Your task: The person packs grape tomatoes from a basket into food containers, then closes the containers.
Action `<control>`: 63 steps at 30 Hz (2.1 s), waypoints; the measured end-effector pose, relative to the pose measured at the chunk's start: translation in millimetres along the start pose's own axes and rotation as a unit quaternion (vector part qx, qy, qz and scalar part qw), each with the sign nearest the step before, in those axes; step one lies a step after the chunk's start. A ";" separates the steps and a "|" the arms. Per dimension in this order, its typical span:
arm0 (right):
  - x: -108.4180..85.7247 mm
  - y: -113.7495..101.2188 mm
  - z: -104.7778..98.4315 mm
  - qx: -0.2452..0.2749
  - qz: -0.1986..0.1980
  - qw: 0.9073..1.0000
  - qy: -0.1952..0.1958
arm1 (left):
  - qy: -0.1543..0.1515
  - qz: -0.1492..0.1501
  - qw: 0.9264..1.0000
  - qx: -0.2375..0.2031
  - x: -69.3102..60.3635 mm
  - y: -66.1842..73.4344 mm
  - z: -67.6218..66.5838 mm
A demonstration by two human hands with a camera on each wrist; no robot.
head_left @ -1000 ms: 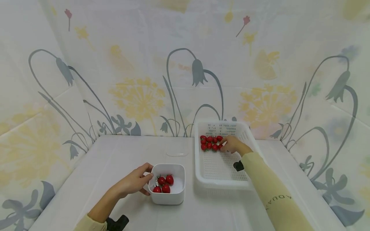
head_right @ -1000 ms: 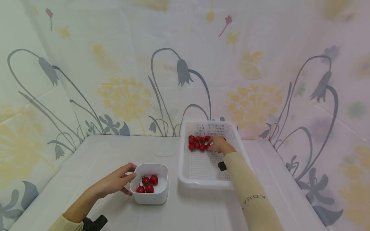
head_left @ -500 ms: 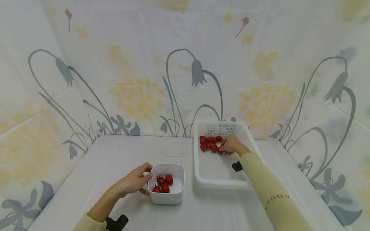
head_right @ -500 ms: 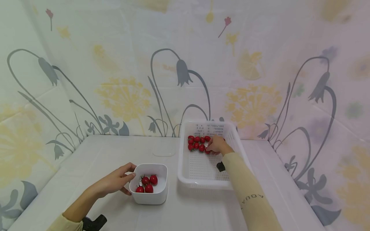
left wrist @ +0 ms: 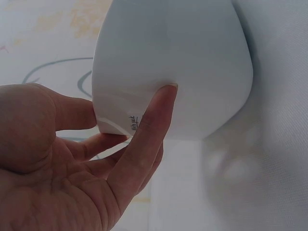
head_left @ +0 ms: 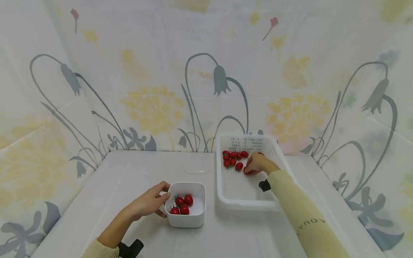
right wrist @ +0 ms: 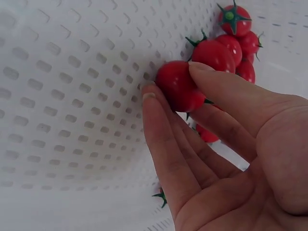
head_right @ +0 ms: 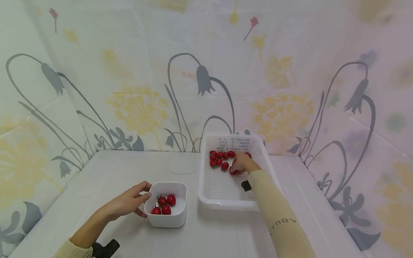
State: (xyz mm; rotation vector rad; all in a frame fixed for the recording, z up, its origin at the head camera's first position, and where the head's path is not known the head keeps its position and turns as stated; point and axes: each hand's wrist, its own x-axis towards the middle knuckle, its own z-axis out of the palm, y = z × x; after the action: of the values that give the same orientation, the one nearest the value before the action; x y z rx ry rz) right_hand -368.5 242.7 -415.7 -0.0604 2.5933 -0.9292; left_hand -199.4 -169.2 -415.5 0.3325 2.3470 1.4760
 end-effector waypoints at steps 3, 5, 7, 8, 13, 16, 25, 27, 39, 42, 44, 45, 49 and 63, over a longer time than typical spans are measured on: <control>-4.2 -0.4 0.0 -0.005 0.001 1.000 -0.017 | -0.002 0.001 1.000 -0.002 -0.8 0.3 0.0; -8.3 -0.3 0.1 -0.008 0.002 1.000 -0.028 | -0.005 0.001 1.000 -0.002 -1.0 0.5 0.3; -12.5 -0.1 0.6 -0.011 -0.001 0.999 -0.035 | -0.005 -0.002 1.000 -0.004 -1.2 1.0 0.7; -14.7 -0.5 0.6 -0.009 -0.004 0.999 -0.039 | -0.006 -0.002 1.000 -0.005 -1.3 0.7 0.7; -23.5 -3.2 -1.8 0.013 -0.029 0.999 -0.037 | -0.007 -0.002 1.000 -0.003 -1.5 0.5 0.6; -26.5 -5.8 -4.6 0.029 -0.044 0.998 -0.036 | -0.006 -0.001 1.000 0.000 -1.3 1.3 -0.2; -41.4 -15.2 -13.3 0.042 -0.083 0.995 -0.045 | -0.003 0.001 1.000 0.003 -0.9 1.9 -1.4; -45.5 -16.8 -14.1 0.042 -0.093 0.994 -0.045 | -0.002 0.000 1.000 0.004 -0.8 1.4 -1.2; -65.6 -31.9 -13.7 0.039 -0.148 0.988 -0.008 | -0.001 -0.004 1.000 0.000 0.0 -2.2 -1.4; -70.3 -35.0 -12.4 0.037 -0.158 0.987 0.001 | -0.001 -0.005 1.000 0.000 -0.3 -1.5 -1.3; -73.8 -37.3 -11.5 0.035 -0.164 0.986 0.009 | -0.003 -0.004 1.000 0.000 -0.2 -0.8 -1.3; -75.8 -38.5 -10.9 0.034 -0.169 0.985 0.013 | -0.003 -0.003 1.000 0.001 -0.1 -0.5 -1.3; -83.5 -43.3 -8.0 0.035 -0.181 0.983 0.025 | -0.004 -0.002 1.000 0.002 0.4 0.7 -1.5; -107.2 -62.2 12.0 0.081 -0.210 0.974 0.037 | -0.003 -0.003 1.000 0.005 -1.3 1.4 -1.1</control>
State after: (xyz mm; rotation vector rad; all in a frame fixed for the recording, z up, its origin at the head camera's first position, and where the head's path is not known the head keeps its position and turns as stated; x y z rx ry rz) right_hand -270.3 204.8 -349.1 -0.5570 2.6100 -1.3062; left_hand -198.6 -170.0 -413.5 0.3326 2.3496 1.4595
